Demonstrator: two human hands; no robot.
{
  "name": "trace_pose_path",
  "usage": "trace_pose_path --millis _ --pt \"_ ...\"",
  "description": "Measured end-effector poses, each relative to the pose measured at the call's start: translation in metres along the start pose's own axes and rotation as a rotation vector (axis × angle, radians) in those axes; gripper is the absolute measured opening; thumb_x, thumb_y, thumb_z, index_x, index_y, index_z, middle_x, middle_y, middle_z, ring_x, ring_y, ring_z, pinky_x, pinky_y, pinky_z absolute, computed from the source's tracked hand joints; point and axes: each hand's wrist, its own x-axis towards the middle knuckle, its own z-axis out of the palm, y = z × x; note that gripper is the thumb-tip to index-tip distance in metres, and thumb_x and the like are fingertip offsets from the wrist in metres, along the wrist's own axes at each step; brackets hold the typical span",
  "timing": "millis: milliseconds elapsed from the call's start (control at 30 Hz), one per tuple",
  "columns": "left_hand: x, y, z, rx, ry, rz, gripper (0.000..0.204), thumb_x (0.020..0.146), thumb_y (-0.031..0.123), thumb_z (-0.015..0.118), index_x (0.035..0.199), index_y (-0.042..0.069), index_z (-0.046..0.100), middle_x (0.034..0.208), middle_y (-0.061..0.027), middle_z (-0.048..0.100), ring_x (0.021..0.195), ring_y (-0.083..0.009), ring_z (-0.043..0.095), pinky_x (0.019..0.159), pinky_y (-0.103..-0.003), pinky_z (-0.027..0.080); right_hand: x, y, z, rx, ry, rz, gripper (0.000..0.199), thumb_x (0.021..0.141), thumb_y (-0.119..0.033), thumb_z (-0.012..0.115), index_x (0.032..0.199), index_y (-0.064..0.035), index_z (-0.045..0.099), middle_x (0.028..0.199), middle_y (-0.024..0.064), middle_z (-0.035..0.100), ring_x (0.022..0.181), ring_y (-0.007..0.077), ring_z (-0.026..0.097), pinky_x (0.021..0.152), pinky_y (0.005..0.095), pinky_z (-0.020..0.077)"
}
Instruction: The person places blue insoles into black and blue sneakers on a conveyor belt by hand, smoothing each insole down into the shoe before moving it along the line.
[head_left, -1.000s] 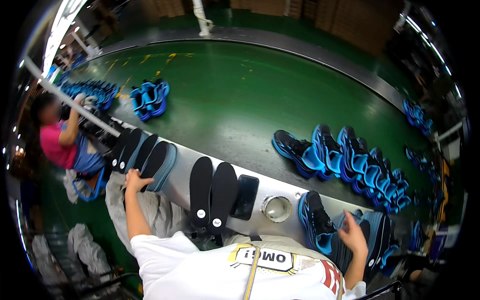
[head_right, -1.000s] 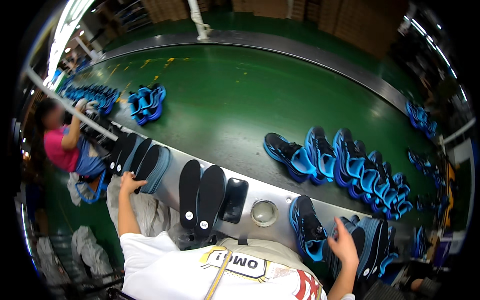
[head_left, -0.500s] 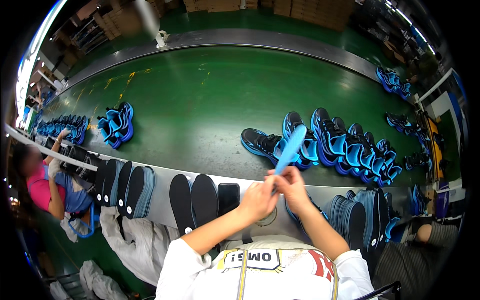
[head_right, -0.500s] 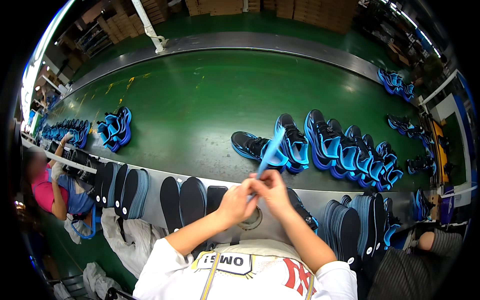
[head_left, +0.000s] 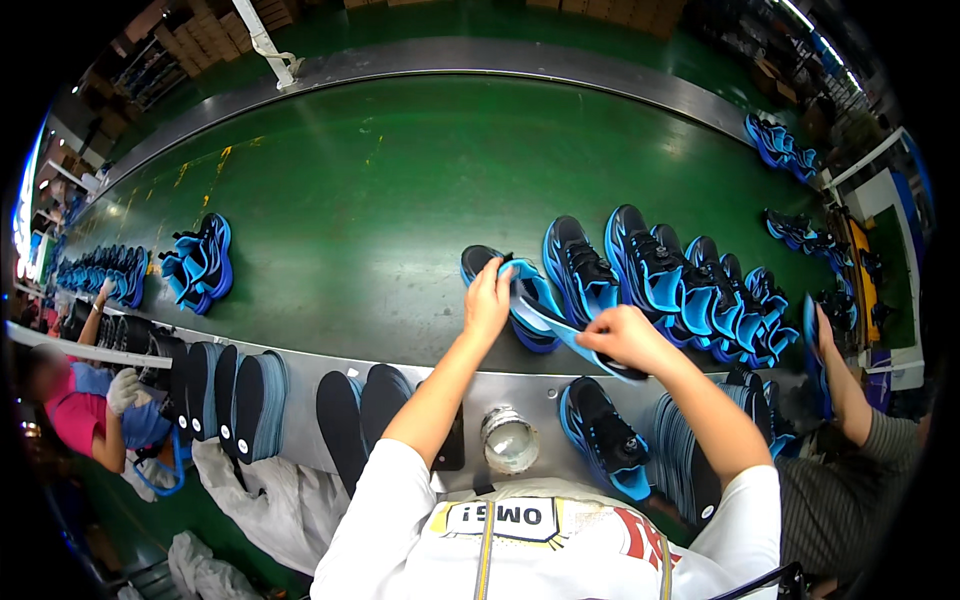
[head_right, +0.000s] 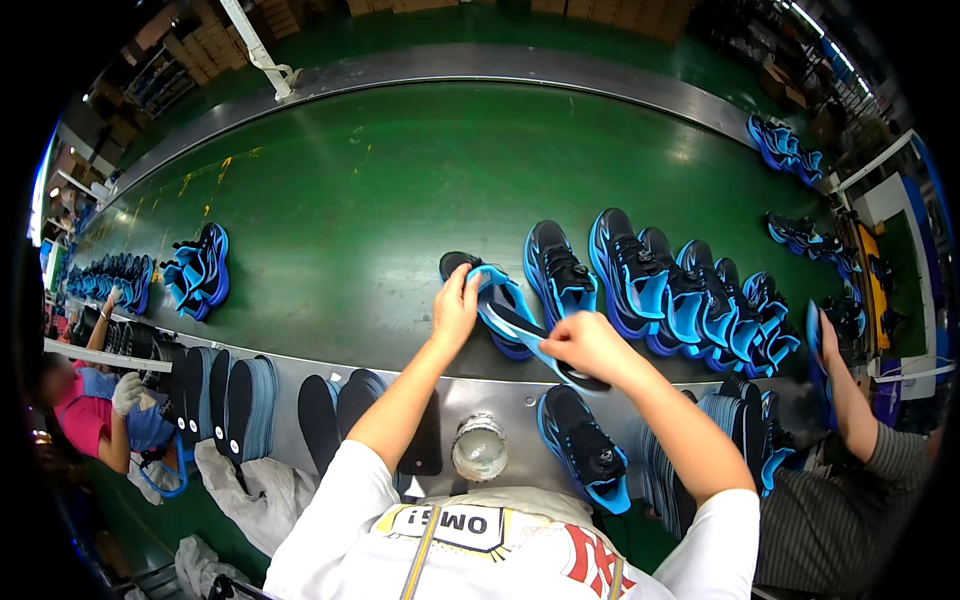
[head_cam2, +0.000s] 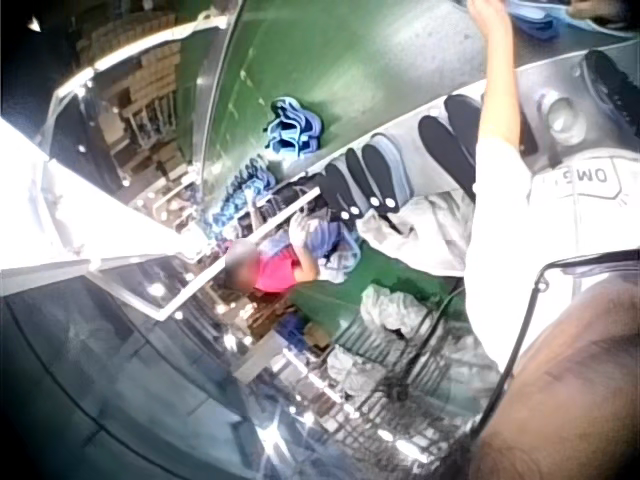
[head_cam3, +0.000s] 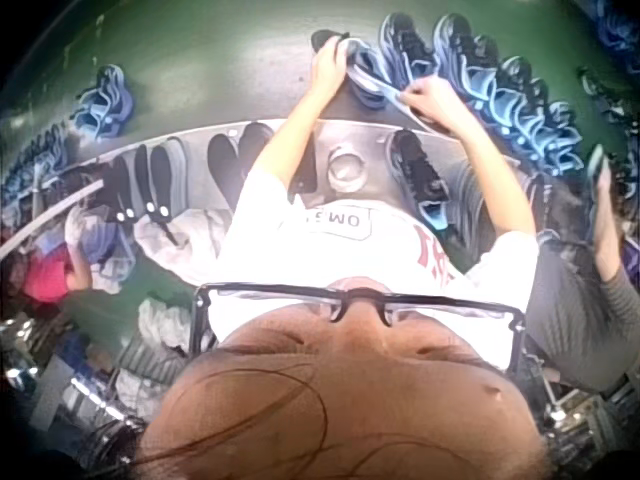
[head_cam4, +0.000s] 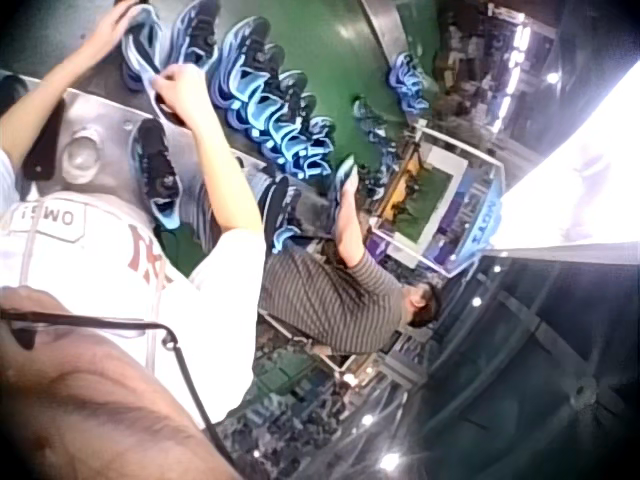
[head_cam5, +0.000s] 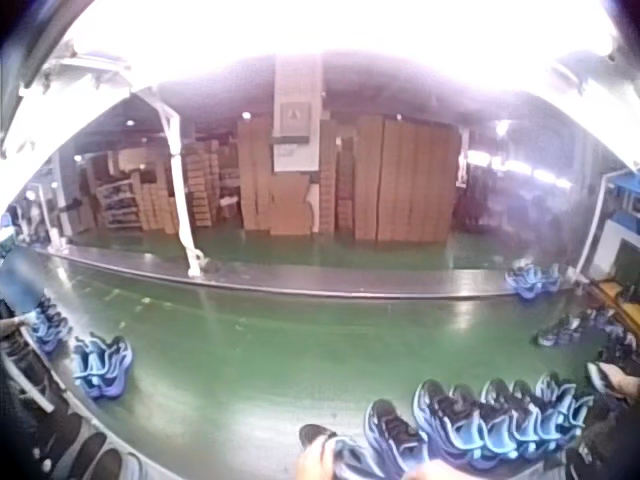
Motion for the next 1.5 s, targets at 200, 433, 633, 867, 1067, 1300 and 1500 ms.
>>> trace_pose_path --millis 200,433,633,867,1067,1300,1500 --pt "0.014 -0.022 -0.012 -0.100 -0.202 -0.296 0.032 0.081 0.025 0.050 0.098 -0.002 0.052 0.079 -0.0168 0.060 0.074 -0.0228 0.059 0.064 -0.030 0.044 0.077 0.000 0.053 -0.146 -0.069 -0.036 0.023 0.062 -0.024 0.063 0.063 -0.0009 0.062 0.060 0.0153 0.058 0.058 0.0275 0.058 0.058 0.0340 0.0460" --pt "0.021 -0.014 -0.022 -0.179 -0.358 -0.355 0.037 0.080 0.023 0.053 0.104 -0.005 0.050 0.076 -0.0087 0.060 0.069 -0.0085 0.052 0.061 -0.023 0.042 0.095 0.007 0.107 -0.292 0.179 -0.038 0.019 0.070 -0.013 0.050 0.065 0.0046 0.057 0.072 0.0239 0.054 0.068 0.0361 0.055 0.067 0.0402 0.0451" --pt "0.019 -0.015 -0.026 -0.120 -0.361 -0.356 0.042 0.075 0.023 0.061 0.103 -0.006 0.050 0.071 -0.0067 0.059 0.064 -0.0075 0.052 0.055 -0.021 0.041 0.094 0.005 0.112 -0.485 0.119 -0.133 0.013 0.074 -0.007 0.046 0.080 0.0009 0.054 0.090 0.0193 0.049 0.077 0.0304 0.055 0.066 0.0380 0.0470" --pt "0.021 -0.010 -0.027 -0.145 -0.317 -0.406 0.034 0.075 0.026 0.061 0.091 -0.004 0.054 0.056 0.0017 0.044 0.051 -0.0049 0.040 0.046 -0.021 0.034 0.066 -0.018 0.097 -0.603 0.109 -0.053 0.030 0.064 -0.022 0.060 0.083 0.0003 0.057 0.096 0.0217 0.050 0.079 0.0353 0.052 0.067 0.0367 0.0467" --pt "0.029 -0.023 -0.033 -0.217 -0.466 -0.477 0.025 0.078 0.026 0.057 0.070 0.003 0.052 0.055 0.0046 0.044 0.050 -0.0028 0.039 0.044 -0.020 0.032 0.078 -0.006 0.096 -0.595 -0.065 -0.156 0.016 0.065 -0.010 0.055 0.072 0.0031 0.061 0.083 0.0201 0.055 0.081 0.0304 0.055 0.068 0.0357 0.0475" --pt "0.027 -0.024 -0.034 -0.288 -0.458 -0.514 0.023 0.080 0.026 0.055 0.070 0.006 0.052 0.055 0.0054 0.044 0.050 -0.0014 0.037 0.043 -0.019 0.030 0.109 0.014 0.125 -0.706 0.066 -0.300 0.013 0.069 -0.010 0.050 0.073 -0.0003 0.059 0.083 0.0139 0.053 0.079 0.0252 0.051 0.066 0.0317 0.0450" --pt "0.023 -0.023 -0.036 -0.326 -0.470 -0.504 0.026 0.080 0.022 0.054 0.064 0.004 0.046 0.050 0.0030 0.040 0.048 -0.0034 0.032 0.042 -0.022 0.027 0.112 0.001 0.120 -0.863 -0.175 -0.182 0.020 0.072 -0.012 0.050 0.084 -0.0019 0.062 0.092 0.0123 0.052 0.087 0.0239 0.048 0.072 0.0295 0.0411"
